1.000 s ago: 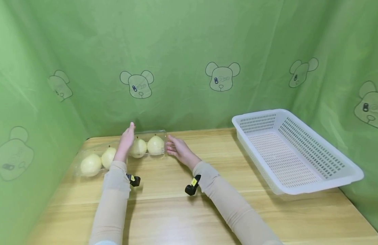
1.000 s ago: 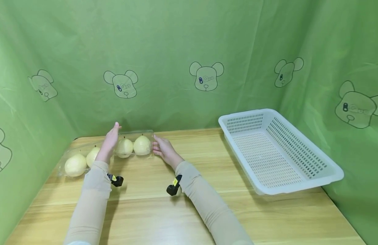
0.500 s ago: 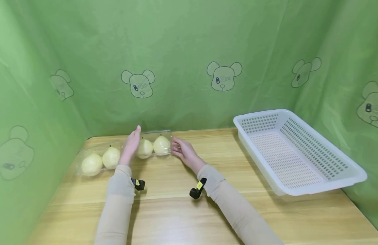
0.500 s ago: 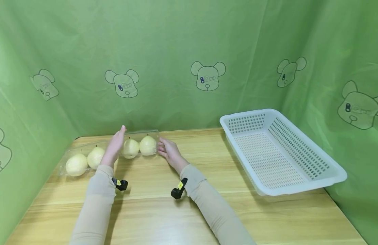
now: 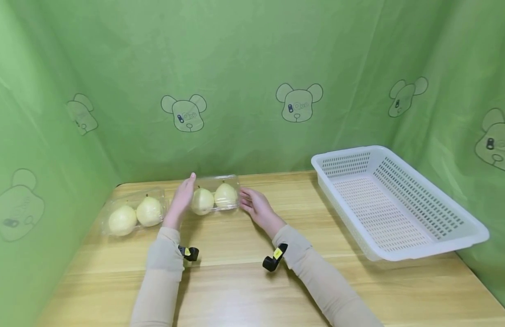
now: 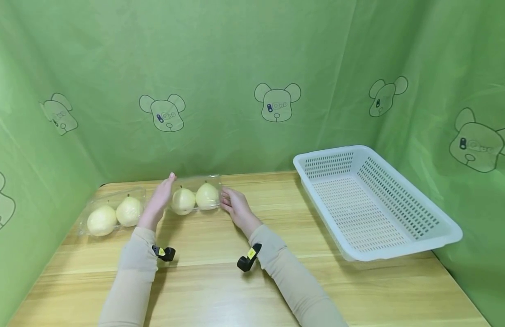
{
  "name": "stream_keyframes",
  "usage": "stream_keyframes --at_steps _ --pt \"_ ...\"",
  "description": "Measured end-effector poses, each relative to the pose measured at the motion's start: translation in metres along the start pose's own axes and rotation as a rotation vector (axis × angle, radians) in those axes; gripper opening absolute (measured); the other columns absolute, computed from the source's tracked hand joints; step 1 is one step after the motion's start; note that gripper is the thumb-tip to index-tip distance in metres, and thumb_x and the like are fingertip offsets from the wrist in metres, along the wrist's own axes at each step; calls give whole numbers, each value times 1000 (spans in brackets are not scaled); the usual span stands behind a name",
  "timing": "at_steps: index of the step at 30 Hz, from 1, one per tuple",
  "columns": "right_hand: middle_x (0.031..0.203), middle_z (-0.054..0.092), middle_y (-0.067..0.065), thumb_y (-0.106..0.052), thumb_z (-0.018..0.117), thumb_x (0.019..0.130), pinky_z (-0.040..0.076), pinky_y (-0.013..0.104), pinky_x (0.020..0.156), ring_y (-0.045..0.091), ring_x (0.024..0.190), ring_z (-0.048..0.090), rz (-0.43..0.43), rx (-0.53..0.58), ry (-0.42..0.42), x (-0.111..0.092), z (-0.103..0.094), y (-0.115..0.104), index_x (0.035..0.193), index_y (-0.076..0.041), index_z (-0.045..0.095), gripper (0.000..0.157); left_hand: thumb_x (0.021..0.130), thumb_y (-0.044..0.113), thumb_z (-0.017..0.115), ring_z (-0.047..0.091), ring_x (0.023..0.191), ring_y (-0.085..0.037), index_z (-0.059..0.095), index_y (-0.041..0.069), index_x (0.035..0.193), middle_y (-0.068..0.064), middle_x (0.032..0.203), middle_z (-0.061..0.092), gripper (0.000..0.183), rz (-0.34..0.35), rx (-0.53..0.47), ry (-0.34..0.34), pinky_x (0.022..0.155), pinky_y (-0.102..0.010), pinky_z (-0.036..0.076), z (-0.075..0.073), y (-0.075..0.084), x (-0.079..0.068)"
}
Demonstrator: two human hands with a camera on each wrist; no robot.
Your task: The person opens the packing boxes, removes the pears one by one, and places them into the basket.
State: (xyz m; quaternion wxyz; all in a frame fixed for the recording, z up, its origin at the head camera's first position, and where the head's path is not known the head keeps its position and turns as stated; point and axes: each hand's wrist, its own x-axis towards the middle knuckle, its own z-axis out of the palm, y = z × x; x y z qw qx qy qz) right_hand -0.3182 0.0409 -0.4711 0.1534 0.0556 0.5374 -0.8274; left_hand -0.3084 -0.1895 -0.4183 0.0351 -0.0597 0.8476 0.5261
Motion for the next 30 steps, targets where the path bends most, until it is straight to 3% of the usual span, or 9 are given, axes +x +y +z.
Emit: stream_keyframes --at_steps 11,16,30 --pt "147 42 23 -18 49 99 35 43 118 31 126 43 1 23 31 -10 -16 -3 142 4 41 49 101 59 22 14 152 -34 19 3 154 -15 163 17 78 3 -143 -17 125 -48 11 13 4 -13" --pt "147 41 23 -17 49 99 34 43 118 27 121 43 -9 13 39 -15 -24 -7 142 4 41 49 103 54 23 16 151 -32 27 4 153 -14 162 22 71 22 -178 -21 125 -48 12 20 5 -15" --pt "145 41 19 -20 46 101 35 38 116 22 116 45 -10 -31 40 -34 -51 -17 143 4 37 50 103 53 26 18 151 -29 31 6 151 -11 161 26 68 70 -313 -99 125 -49 13 37 6 -20"
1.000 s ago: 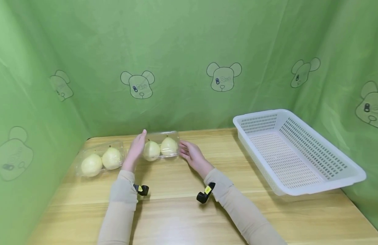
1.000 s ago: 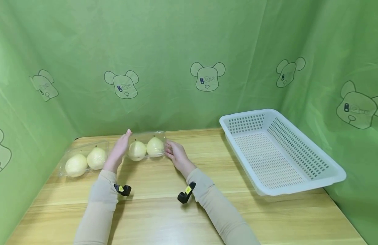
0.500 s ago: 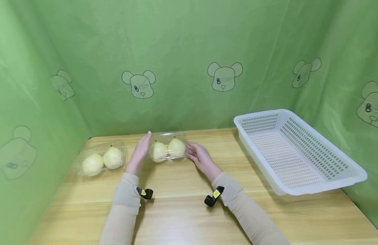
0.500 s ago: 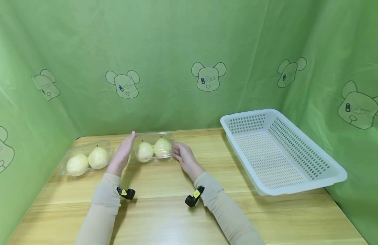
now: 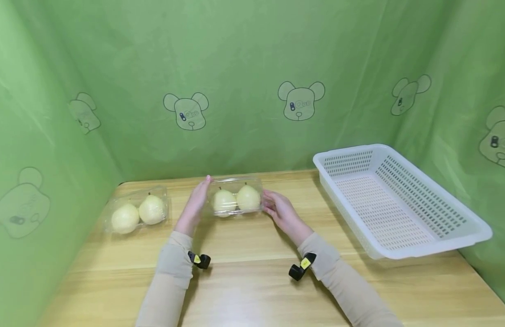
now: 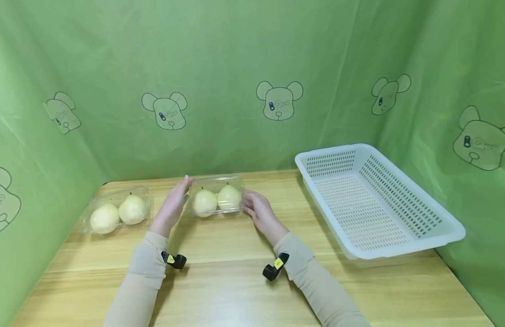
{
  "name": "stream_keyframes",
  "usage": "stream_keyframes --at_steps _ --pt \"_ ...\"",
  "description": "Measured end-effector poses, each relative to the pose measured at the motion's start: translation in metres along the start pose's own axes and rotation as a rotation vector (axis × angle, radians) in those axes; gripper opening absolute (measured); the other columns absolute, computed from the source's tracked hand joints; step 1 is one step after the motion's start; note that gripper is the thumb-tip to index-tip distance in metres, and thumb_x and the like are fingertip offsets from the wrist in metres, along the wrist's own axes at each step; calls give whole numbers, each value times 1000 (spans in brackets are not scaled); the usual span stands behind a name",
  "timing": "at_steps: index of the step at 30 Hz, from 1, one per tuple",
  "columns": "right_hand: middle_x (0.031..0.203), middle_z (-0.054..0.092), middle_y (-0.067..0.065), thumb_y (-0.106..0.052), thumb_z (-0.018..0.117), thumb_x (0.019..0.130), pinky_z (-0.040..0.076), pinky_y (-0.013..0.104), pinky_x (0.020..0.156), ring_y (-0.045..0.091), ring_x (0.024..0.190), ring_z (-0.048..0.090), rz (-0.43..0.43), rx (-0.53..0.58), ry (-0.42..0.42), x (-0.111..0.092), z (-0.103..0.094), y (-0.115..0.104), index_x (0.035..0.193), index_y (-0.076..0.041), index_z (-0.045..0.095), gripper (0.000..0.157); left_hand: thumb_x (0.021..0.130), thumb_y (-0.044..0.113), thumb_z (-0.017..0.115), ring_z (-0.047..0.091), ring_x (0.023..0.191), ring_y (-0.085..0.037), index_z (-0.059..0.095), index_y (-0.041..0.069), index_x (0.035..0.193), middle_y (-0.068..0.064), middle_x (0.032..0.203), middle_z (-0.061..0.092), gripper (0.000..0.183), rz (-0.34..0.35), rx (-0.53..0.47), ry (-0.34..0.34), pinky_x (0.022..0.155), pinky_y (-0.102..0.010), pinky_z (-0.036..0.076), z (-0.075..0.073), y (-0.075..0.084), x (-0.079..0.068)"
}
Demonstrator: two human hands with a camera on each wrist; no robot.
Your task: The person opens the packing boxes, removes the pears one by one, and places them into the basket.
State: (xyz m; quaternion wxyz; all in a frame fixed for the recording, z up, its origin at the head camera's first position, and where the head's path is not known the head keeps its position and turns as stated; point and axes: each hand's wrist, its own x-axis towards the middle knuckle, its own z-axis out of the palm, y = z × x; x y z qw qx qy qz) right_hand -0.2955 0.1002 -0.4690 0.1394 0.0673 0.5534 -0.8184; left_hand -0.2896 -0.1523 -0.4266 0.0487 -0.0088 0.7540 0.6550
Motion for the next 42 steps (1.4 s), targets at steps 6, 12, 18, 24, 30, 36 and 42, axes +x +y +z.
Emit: stream_keyframes --at_steps 6,12,18,24,30,36,42 --pt "152 33 22 -21 46 102 31 41 119 28 129 39 -5 -3 -14 -5 -11 -4 146 5 32 53 104 51 25 17 151 -30 31 2 150 -15 161 24 68 40 -95 -44 125 -49 13 5 -2 0" --pt "153 31 23 -19 45 102 31 41 119 29 132 39 -7 -9 -11 -12 -22 -8 146 6 30 53 103 51 26 17 151 -32 29 0 150 -17 161 24 69 50 -179 -87 125 -48 14 11 -5 0" --pt "151 33 21 -19 43 103 36 37 116 24 125 43 -5 -43 -10 -20 -33 -12 147 5 29 52 104 49 27 16 152 -32 29 -1 151 -17 161 23 68 49 -214 -114 126 -47 13 21 -6 0" --pt "143 40 15 -19 43 103 44 28 105 20 119 45 -11 -66 -2 -25 -42 -16 147 5 30 52 103 50 29 15 152 -30 30 -1 150 -15 161 24 69 51 -260 -125 126 -46 12 31 -7 -1" --pt "131 47 8 -20 42 103 45 25 102 17 114 47 -18 -75 -2 -28 -46 -19 146 5 30 51 103 48 32 19 151 -31 34 -2 147 -16 160 28 67 59 -314 -100 126 -46 13 36 -10 -1" --pt "148 34 18 -18 39 104 43 24 103 20 121 45 -28 -101 -10 -30 -45 -21 149 4 25 53 104 44 35 22 150 -32 38 -1 145 -16 158 31 61 47 -383 -50 125 -45 17 38 -12 0" --pt "153 30 20 -14 40 102 45 24 100 20 122 46 -54 -140 2 -32 -43 -24 151 3 24 54 105 33 37 25 149 -34 39 -2 145 -17 156 34 53 27 -414 -25 125 -45 20 36 -11 -1"
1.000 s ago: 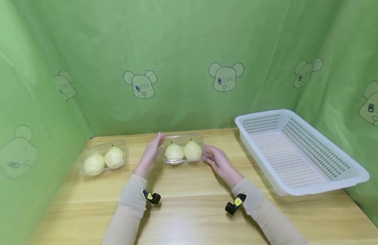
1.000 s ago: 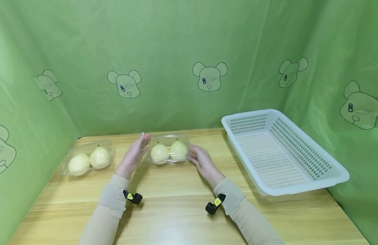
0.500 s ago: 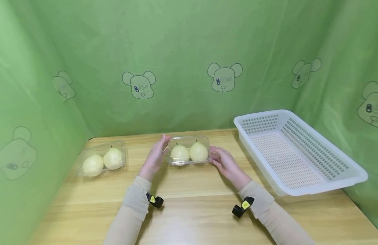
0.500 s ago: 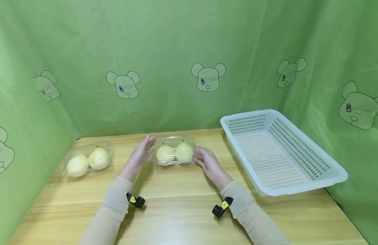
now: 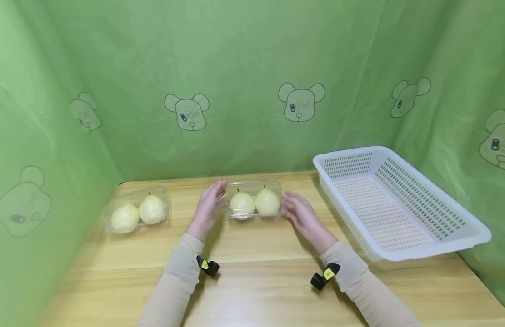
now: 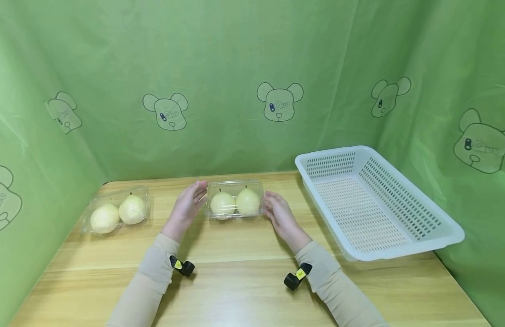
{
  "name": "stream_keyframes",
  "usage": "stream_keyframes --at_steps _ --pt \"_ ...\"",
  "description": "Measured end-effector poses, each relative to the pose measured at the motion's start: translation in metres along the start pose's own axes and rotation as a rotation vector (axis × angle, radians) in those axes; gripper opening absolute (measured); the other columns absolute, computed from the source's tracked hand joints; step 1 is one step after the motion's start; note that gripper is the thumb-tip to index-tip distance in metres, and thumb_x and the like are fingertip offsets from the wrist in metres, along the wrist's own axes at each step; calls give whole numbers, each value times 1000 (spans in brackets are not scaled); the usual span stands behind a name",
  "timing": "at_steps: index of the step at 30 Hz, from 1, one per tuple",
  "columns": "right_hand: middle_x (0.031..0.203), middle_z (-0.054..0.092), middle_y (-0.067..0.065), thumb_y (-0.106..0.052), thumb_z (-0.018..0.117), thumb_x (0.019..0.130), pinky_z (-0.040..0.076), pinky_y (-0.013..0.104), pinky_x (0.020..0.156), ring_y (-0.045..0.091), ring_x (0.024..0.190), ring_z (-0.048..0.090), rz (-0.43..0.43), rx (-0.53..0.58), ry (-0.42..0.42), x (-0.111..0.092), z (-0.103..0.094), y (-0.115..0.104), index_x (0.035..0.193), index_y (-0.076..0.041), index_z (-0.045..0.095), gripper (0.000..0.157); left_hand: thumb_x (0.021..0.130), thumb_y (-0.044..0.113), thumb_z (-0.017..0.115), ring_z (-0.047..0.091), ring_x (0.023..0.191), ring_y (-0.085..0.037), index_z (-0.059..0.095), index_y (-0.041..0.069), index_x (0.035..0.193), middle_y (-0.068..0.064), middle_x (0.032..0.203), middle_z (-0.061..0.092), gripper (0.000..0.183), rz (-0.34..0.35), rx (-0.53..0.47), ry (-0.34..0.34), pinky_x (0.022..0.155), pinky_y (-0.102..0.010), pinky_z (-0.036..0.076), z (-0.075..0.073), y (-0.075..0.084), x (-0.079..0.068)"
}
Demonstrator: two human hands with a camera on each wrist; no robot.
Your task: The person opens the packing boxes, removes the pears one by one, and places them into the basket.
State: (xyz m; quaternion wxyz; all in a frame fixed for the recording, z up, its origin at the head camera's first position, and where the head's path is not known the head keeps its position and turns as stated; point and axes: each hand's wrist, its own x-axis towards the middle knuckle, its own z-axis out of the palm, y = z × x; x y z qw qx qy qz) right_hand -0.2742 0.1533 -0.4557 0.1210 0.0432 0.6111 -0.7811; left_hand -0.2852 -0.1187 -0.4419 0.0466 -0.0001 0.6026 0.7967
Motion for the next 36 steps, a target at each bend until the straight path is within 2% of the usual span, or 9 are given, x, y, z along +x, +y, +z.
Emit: stream_keyframes --at_steps 5,10,14,22,29,36 --pt "154 29 22 -13 40 102 37 35 114 29 136 37 -18 -17 2 -1 2 -2 151 2 23 55 104 22 40 28 146 -38 36 -5 145 -22 156 31 49 -25 -29 13 124 -47 23 -1 5 -4" --pt "155 27 22 -12 40 101 29 43 120 32 138 33 -46 -52 0 -1 5 -1 152 2 22 56 101 17 45 32 143 -40 39 -4 144 -22 156 31 48 -63 -21 40 122 -48 27 -5 11 -11" --pt "154 27 23 -9 41 100 25 44 122 35 142 30 -73 -67 8 -2 5 -3 150 4 23 55 100 15 46 34 142 -41 38 -4 143 -21 155 31 48 -84 -17 20 121 -48 30 -8 13 -17" --pt "157 25 20 -10 44 99 17 49 125 35 147 22 -151 -222 4 -10 6 -11 149 2 27 54 101 13 40 35 141 -39 39 -3 142 -22 154 33 44 -102 8 -17 119 -50 30 -13 16 -33" --pt "158 27 17 -15 50 98 15 55 123 34 150 17 -251 -394 26 -18 14 -18 147 -2 35 53 99 8 39 36 141 -39 41 -7 137 -24 150 37 41 -68 63 -14 119 -52 31 -11 16 -45" --pt "157 26 20 -11 52 97 13 53 124 36 149 19 -390 -515 13 -22 22 -21 147 0 35 54 97 5 39 44 134 -40 48 -8 127 -23 138 47 33 -22 38 38 115 -52 36 -5 11 -54"
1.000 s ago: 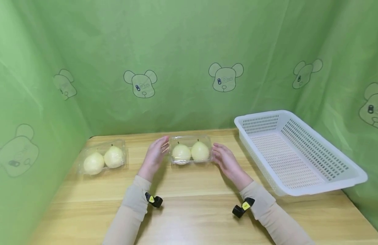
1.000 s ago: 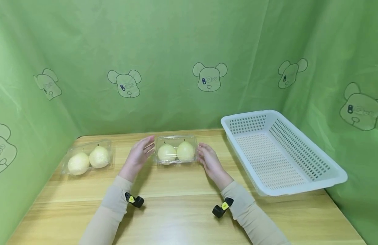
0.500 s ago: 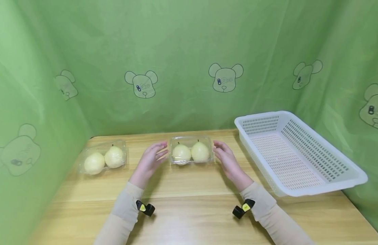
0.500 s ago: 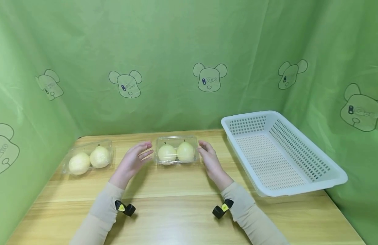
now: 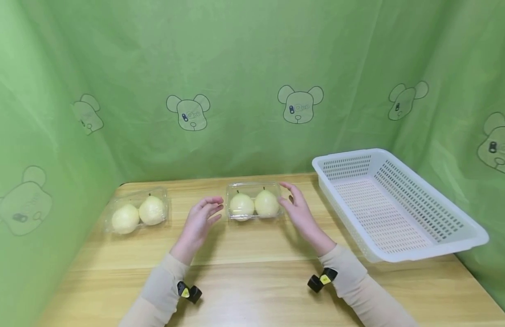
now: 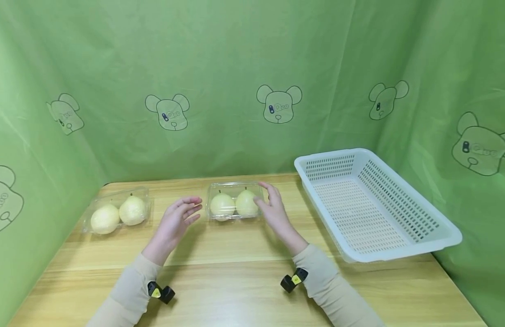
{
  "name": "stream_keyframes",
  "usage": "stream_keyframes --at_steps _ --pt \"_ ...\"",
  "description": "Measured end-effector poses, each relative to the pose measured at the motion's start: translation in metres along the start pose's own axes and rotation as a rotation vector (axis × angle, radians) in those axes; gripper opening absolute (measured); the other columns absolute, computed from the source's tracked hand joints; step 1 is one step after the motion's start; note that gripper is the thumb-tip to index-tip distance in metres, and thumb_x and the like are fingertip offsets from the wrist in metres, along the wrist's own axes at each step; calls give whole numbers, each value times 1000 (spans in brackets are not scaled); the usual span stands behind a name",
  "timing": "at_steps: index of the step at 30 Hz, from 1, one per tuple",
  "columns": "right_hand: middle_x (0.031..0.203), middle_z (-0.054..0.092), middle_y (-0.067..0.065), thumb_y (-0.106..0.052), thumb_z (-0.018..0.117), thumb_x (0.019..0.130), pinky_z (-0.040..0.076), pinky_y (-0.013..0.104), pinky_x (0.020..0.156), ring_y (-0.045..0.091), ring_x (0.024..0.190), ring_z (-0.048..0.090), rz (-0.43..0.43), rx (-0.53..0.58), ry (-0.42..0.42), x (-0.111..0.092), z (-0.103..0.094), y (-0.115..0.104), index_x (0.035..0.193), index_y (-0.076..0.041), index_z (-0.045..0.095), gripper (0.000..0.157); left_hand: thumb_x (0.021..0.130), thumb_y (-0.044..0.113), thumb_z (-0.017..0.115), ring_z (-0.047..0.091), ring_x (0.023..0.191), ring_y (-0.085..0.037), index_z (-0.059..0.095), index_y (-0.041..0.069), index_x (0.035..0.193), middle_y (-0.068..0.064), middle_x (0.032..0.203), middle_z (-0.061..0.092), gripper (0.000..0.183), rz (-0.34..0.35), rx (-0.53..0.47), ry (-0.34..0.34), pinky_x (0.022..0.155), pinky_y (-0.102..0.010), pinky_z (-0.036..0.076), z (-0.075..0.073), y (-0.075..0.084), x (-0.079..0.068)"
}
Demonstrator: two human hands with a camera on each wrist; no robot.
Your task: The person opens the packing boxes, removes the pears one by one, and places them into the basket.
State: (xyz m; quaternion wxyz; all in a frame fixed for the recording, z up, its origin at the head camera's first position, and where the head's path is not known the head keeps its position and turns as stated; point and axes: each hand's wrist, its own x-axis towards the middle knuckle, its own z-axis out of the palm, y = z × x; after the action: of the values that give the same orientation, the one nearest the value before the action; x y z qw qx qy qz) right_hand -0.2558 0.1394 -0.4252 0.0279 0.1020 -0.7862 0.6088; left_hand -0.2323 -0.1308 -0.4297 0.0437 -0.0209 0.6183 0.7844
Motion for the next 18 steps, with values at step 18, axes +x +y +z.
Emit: stream_keyframes --at_steps 18 --pt "152 36 18 -14 62 92 23 59 119 37 142 33 -233 -225 -26 4 25 -8 147 -5 37 60 95 6 45 64 96 -18 52 -7 124 -7 106 66 32 -101 -11 -73 101 -42 50 14 -9 -11"
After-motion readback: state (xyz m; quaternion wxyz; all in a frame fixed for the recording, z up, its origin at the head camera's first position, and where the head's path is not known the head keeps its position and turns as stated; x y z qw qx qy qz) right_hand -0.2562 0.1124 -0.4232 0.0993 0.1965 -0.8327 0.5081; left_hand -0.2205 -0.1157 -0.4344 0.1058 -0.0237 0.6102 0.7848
